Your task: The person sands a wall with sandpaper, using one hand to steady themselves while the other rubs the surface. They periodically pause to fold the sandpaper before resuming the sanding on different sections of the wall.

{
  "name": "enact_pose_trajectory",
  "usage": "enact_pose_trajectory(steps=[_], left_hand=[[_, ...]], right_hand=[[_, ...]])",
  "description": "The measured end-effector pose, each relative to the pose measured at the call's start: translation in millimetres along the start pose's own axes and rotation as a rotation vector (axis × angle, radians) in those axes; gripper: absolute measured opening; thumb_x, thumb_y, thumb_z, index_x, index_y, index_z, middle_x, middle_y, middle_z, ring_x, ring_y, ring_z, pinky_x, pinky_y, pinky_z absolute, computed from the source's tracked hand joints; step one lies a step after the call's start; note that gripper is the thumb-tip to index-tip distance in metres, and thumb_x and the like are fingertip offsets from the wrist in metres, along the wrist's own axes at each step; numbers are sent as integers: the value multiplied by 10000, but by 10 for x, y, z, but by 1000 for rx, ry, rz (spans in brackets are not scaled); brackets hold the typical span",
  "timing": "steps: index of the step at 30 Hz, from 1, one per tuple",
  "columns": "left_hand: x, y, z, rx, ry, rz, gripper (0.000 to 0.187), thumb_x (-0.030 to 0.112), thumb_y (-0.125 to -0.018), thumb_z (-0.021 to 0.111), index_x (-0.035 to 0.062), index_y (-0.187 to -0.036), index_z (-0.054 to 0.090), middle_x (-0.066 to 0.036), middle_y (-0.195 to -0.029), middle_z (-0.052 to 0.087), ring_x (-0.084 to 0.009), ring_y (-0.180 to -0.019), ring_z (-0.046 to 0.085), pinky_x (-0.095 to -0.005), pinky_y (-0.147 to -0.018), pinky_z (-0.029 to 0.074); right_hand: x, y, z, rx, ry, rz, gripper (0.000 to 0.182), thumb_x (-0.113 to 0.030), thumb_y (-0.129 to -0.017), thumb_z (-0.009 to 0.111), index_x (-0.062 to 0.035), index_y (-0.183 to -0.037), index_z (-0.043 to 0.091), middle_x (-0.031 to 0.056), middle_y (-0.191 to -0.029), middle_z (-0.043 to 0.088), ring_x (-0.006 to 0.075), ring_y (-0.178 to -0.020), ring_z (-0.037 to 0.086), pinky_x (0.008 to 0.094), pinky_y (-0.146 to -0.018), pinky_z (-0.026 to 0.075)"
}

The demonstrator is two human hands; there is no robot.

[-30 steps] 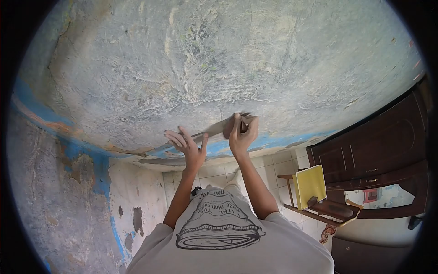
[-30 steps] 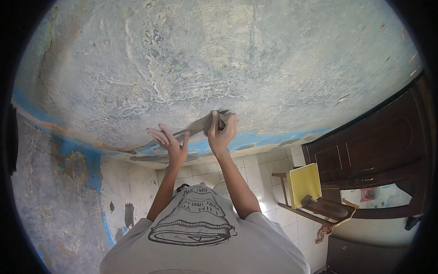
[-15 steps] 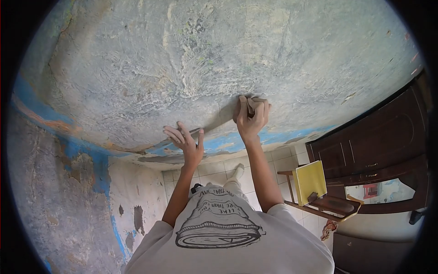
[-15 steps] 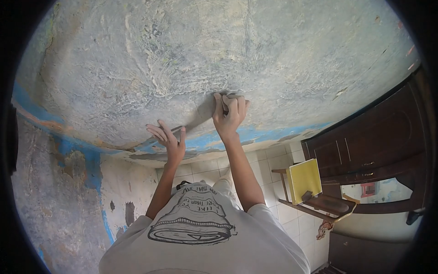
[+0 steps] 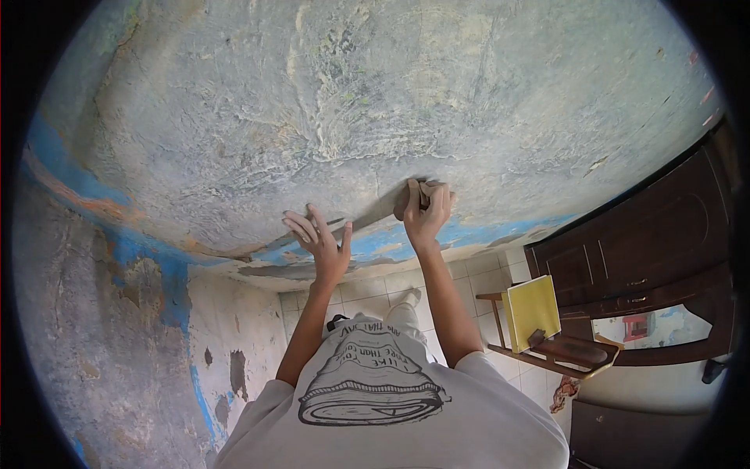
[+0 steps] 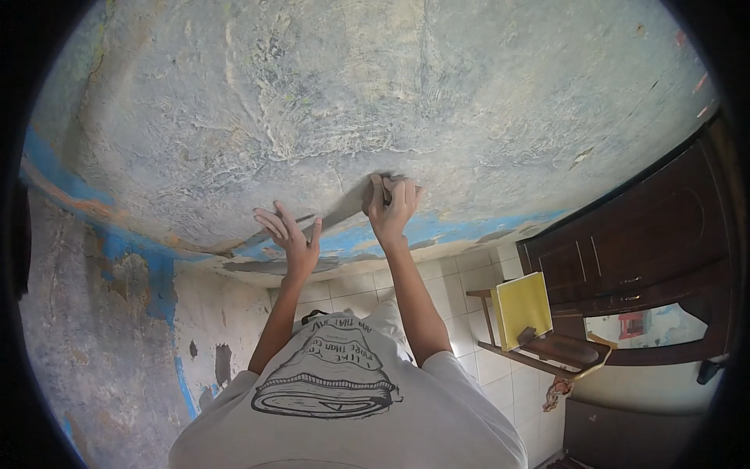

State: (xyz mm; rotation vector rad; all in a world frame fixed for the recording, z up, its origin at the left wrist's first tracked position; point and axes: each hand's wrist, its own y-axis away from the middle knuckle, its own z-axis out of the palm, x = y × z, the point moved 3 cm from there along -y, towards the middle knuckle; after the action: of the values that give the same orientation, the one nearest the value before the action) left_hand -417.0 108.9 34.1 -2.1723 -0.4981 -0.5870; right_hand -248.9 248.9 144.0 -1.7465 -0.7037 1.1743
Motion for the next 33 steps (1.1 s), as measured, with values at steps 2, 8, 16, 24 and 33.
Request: enact_pose_trajectory(steps=[2, 8, 16, 24, 33], left_hand=[[-14, 24, 4, -10, -5, -3, 960, 509, -1061, 575, 31, -1692, 32, -389, -1657, -250, -571, -1518, -289, -777, -1151, -40], [19, 15, 11, -29, -74, -25, 989, 503, -1065, 571, 37, -1689, -38, -383, -1654, -266, -570, -1523, -276, -743, -1177, -65], [32, 16, 21, -44, -8, -87, 959, 486, -1066, 576, 20, -1688, 15, -390, -1653, -256, -573, -1517, -286, -776, -1156, -38], [47, 23, 62, -4, -37, -61, 989, 481, -1056, 594, 30, -1689, -18, -388, -1659, -242, -578, -1514, -288, -779, -1153, -46], [23, 10, 113, 10, -27, -66, 1091, 539, -1018, 631, 43, -1683, -77, -393, -1638, -287, -571, -1498, -331, -794, -1126, -104]], right_hand=[[-13, -73, 11, 1, -19, -13, 249, -12, -849, 833, -96, -858, 598, 36, -764, 573, 226, -711, 525, 385, -759, 338], [26, 32, 57, 43, -35, -5, 245, -10, -849, 830, -87, -847, 598, 59, -810, 631, 235, -725, 542, 394, -765, 351], [-70, -143, 14, 35, -27, -44, 249, -19, -840, 843, -85, -861, 603, 57, -806, 622, 243, -728, 552, 392, -755, 349], [-129, -198, 43, 96, -54, -16, 236, -19, -849, 834, -82, -863, 607, 54, -787, 604, 240, -721, 543, 391, -745, 340], [-89, -23, -16, 15, -34, 131, 228, -50, -894, 825, -63, -858, 601, 78, -827, 628, 237, -709, 547, 389, -760, 375]])
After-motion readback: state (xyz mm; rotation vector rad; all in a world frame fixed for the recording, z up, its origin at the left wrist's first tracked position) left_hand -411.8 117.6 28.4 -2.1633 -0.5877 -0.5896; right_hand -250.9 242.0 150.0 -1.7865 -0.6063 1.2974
